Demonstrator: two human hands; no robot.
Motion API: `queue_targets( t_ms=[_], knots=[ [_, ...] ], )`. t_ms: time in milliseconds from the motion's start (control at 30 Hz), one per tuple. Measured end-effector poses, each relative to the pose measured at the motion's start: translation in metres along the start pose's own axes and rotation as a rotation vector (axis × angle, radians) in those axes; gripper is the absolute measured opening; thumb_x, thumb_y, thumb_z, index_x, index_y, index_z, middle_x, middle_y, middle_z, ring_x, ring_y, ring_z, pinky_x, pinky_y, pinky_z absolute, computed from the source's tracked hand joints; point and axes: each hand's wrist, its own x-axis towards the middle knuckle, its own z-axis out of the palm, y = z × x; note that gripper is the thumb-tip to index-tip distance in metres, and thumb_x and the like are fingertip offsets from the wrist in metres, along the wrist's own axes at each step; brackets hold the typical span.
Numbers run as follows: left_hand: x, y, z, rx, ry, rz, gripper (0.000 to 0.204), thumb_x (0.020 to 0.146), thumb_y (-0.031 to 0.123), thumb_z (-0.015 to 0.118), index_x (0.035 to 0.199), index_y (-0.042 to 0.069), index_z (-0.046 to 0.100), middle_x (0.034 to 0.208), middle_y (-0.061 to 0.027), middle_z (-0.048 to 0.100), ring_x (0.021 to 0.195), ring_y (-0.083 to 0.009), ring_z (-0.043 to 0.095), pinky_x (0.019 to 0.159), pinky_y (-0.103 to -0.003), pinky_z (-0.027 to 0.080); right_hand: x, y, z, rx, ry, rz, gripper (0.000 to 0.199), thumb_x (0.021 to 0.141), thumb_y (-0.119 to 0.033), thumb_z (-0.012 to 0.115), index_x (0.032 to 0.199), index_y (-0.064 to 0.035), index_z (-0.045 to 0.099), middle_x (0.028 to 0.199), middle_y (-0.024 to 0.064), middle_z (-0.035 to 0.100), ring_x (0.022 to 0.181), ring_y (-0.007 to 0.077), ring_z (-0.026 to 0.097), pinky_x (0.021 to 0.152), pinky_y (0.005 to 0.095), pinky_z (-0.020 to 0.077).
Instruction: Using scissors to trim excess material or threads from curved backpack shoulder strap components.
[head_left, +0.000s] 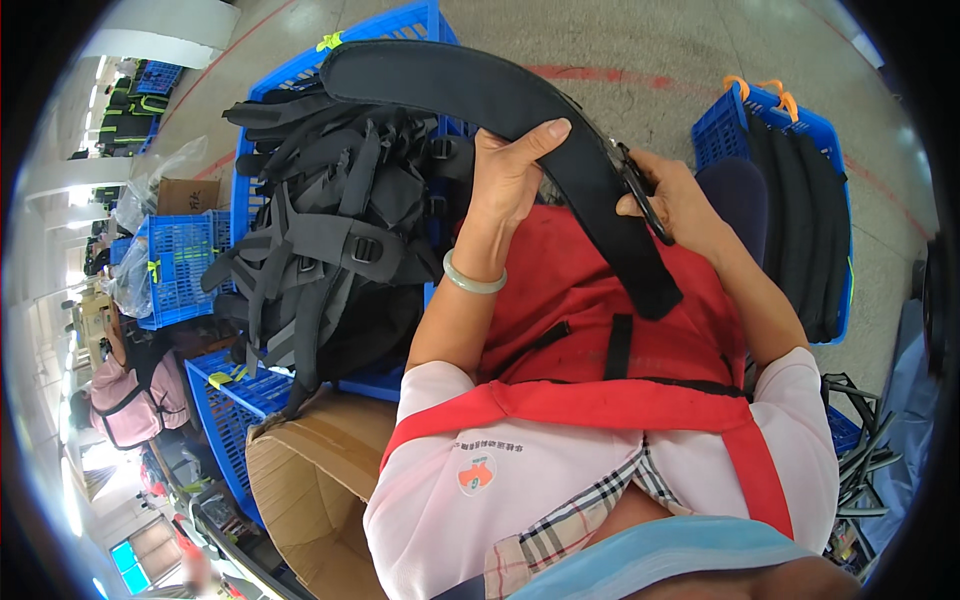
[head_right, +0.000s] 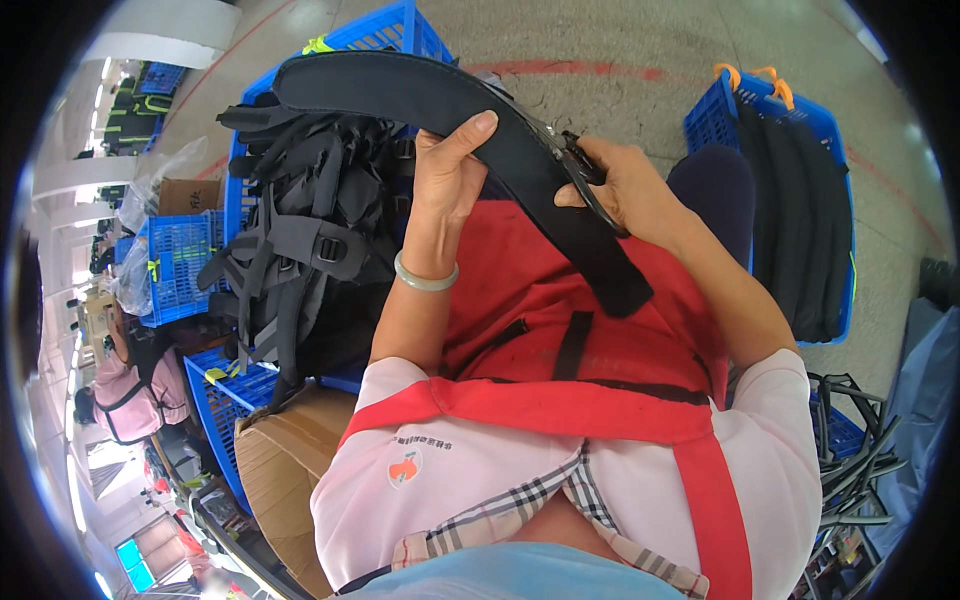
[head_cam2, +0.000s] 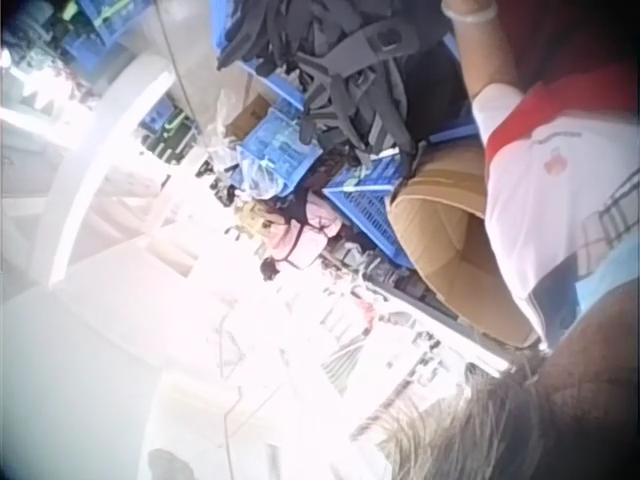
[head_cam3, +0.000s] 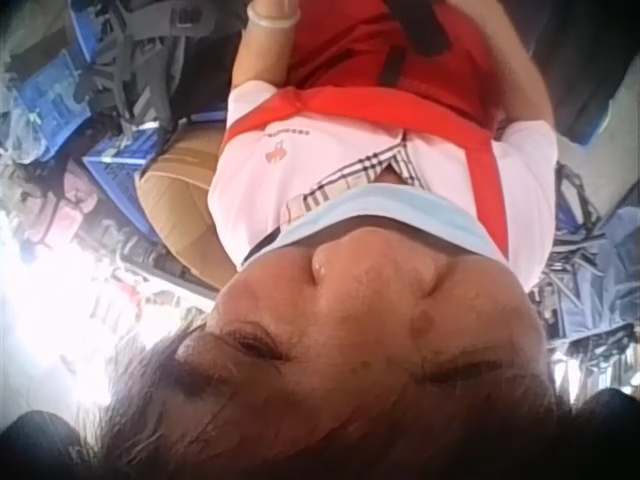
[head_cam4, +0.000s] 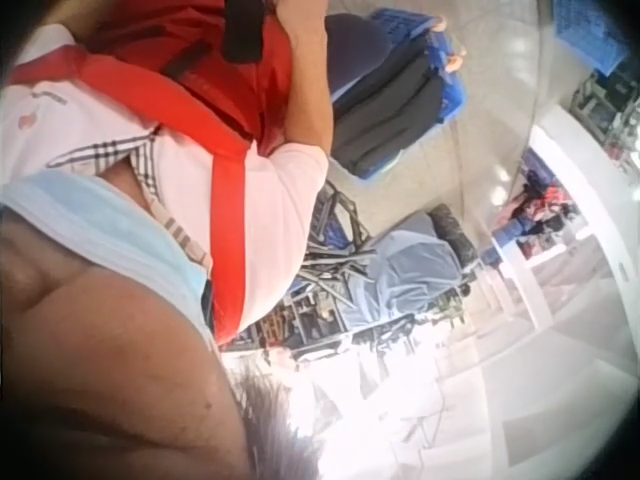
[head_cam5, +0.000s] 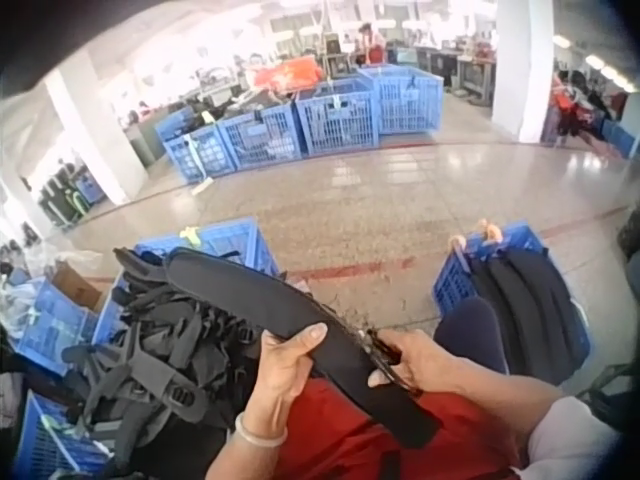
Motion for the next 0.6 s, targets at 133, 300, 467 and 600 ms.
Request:
queue_targets(
  t_ms=[133,300,467,600],
  knots=[
    [0.008,0.007,0.008,-0.023,0.007,0.014,0.017,0.079,-0.007,0.069,0.093,0.003,0.067,0.089,-0.0042,0.068,0.081,-0.0139,0.064,0.077,-0.028,0.052,0.005,-0.003,-0.002,0.065,0.06,-0.069,0.051,0.077,-0.037,0.077,0.098,0.0026,0.054,0.07,0.0057,0.051,0.069,0.0109,0.042,0.061,0.0289,0.0411],
    [0.03,0.006,0.001,0.065,-0.073,0.105,0.015,0.078,-0.004,0.071,0.091,0.003,0.067,0.088,-0.0041,0.068,0.079,-0.0131,0.064,0.073,-0.027,0.052,0.024,-0.013,-0.015,-0.121,0.121,-0.078,0.048,0.078,-0.035,0.077,0.097,0.0023,0.054,0.069,0.0082,0.049,0.068,0.0125,0.042,0.061,0.0301,0.0416],
    [0.026,0.017,-0.005,0.188,0.025,0.151,0.011,0.078,-0.005,0.071,0.086,0.002,0.068,0.082,-0.0039,0.068,0.07,-0.0124,0.064,0.067,-0.025,0.052,0.02,-0.011,-0.019,-0.308,0.155,-0.032,0.046,0.077,-0.035,0.077,0.096,0.0004,0.053,0.07,0.0126,0.05,0.065,0.0172,0.043,0.062,0.0323,0.0421],
    [0.019,0.016,-0.006,0.161,0.003,0.194,0.016,0.077,-0.006,0.071,0.09,0.003,0.067,0.086,-0.0036,0.067,0.077,-0.0121,0.064,0.073,-0.026,0.052,0.014,-0.016,-0.006,-0.249,0.098,-0.012,0.051,0.075,-0.035,0.078,0.1,-0.0017,0.049,0.072,0.0137,0.054,0.064,0.0266,0.05,0.062,0.0366,0.0434]
  ],
)
